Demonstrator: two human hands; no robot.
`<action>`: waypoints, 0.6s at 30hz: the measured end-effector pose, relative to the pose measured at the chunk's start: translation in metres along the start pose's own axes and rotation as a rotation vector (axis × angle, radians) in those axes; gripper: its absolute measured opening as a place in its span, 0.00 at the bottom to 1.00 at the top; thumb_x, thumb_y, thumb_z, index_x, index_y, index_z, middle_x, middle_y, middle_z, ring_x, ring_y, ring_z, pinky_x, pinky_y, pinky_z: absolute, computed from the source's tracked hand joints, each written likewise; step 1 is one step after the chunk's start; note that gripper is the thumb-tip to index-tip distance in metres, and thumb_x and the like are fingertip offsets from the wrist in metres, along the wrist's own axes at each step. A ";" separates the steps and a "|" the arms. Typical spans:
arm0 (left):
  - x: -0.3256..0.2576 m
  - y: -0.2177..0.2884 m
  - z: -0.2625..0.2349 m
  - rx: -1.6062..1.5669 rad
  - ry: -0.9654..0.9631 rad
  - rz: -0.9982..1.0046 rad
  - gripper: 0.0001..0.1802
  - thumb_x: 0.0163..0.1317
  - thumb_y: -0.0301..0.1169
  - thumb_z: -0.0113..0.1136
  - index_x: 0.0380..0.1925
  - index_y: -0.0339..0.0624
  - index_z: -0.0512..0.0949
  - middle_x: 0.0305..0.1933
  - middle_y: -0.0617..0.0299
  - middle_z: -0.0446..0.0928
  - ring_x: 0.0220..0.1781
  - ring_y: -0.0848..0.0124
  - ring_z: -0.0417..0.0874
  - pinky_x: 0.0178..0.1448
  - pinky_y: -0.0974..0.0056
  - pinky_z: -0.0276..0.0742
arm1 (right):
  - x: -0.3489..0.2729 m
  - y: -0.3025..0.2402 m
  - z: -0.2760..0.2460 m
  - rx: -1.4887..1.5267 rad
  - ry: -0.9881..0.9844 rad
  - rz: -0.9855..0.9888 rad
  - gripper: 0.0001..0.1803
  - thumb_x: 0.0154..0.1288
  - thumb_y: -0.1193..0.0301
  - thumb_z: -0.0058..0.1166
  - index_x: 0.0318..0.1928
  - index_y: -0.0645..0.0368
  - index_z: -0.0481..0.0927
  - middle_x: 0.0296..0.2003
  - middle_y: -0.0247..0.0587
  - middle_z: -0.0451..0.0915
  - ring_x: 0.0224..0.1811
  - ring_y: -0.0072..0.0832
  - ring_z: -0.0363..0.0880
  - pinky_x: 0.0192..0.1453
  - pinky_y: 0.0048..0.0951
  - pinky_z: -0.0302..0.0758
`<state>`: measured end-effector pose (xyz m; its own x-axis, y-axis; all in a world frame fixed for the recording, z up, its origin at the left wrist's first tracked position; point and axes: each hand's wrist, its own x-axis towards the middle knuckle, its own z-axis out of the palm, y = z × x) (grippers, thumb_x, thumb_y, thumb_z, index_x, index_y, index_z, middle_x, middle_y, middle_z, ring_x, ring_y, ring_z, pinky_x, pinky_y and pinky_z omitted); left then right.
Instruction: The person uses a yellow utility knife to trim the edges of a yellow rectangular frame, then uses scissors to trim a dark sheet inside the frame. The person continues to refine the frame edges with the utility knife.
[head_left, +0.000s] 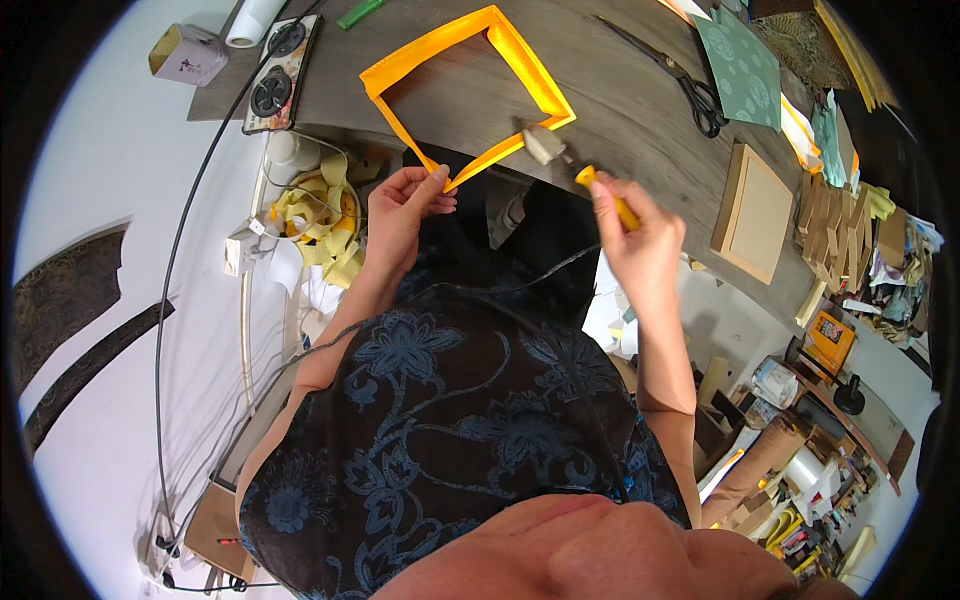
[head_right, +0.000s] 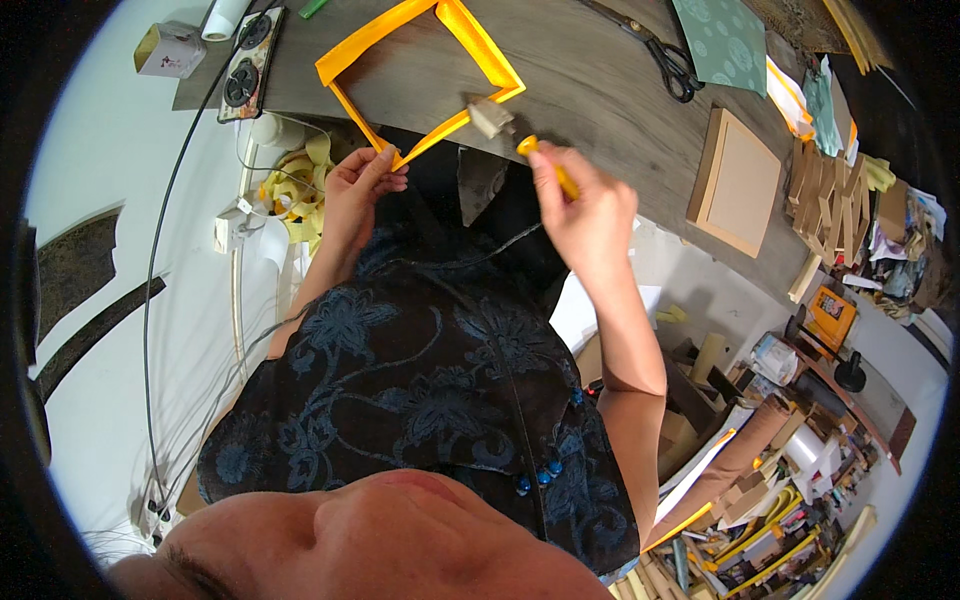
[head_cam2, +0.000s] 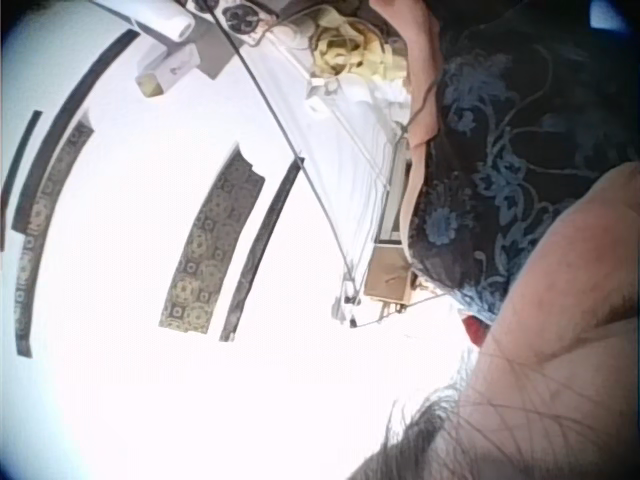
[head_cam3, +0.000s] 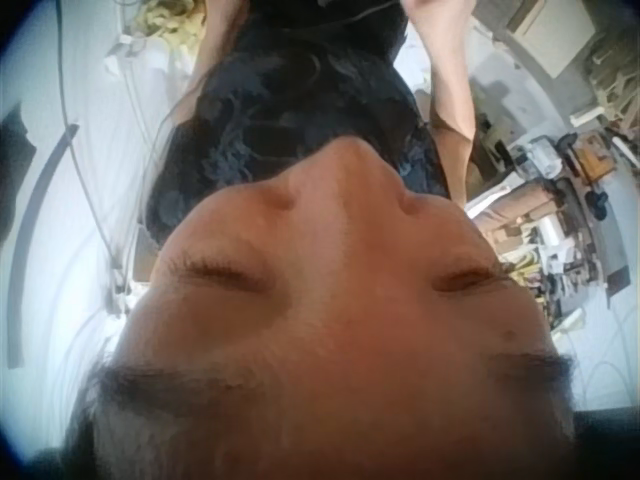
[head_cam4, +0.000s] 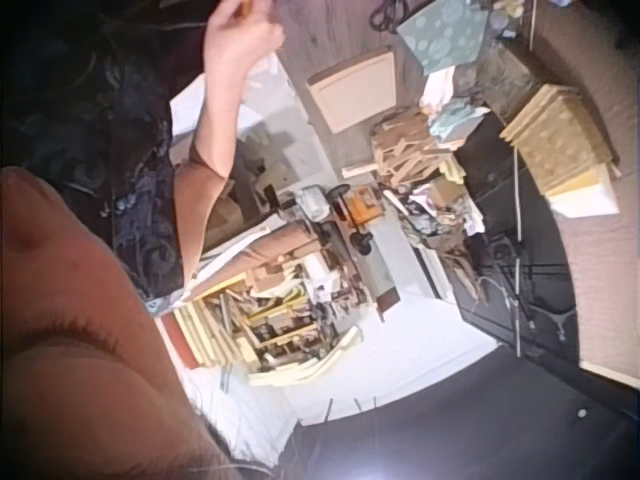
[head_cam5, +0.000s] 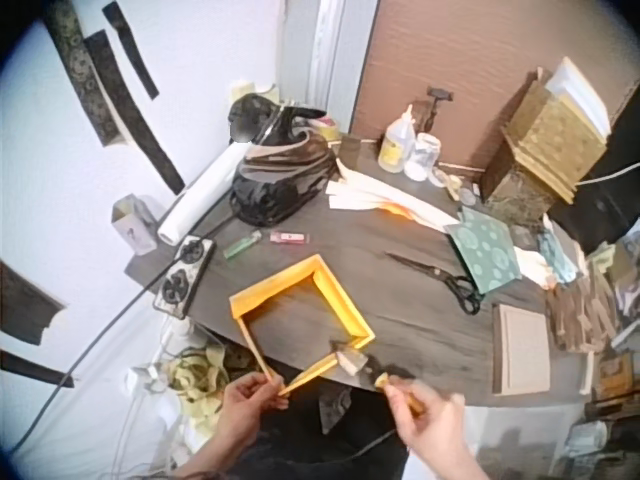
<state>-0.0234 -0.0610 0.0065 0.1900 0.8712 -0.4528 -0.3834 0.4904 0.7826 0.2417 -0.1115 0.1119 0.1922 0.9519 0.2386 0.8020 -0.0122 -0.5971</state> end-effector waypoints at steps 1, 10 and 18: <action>-0.001 0.000 0.001 0.009 0.009 -0.007 0.11 0.71 0.31 0.70 0.44 0.33 0.84 0.37 0.54 0.88 0.35 0.71 0.89 0.44 0.68 0.87 | -0.002 -0.007 0.003 -0.011 -0.009 -0.084 0.08 0.71 0.66 0.69 0.42 0.56 0.92 0.27 0.44 0.88 0.22 0.36 0.87 0.29 0.33 0.80; -0.007 0.003 0.007 0.011 0.062 -0.018 0.12 0.68 0.28 0.73 0.43 0.30 0.83 0.37 0.54 0.87 0.35 0.72 0.89 0.45 0.69 0.87 | 0.009 -0.004 -0.009 -0.189 -0.010 -0.036 0.07 0.70 0.66 0.69 0.42 0.54 0.92 0.26 0.45 0.88 0.22 0.38 0.87 0.29 0.34 0.81; -0.009 0.004 0.010 0.040 0.075 0.015 0.13 0.64 0.24 0.76 0.42 0.31 0.81 0.37 0.55 0.87 0.36 0.73 0.88 0.45 0.70 0.86 | 0.014 -0.001 -0.013 -0.260 0.045 0.011 0.06 0.69 0.66 0.69 0.40 0.54 0.91 0.22 0.43 0.86 0.20 0.38 0.86 0.28 0.33 0.81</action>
<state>-0.0176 -0.0666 0.0179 0.1153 0.8748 -0.4705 -0.3488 0.4791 0.8054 0.2514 -0.1026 0.1256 0.2215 0.9369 0.2705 0.9172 -0.1060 -0.3840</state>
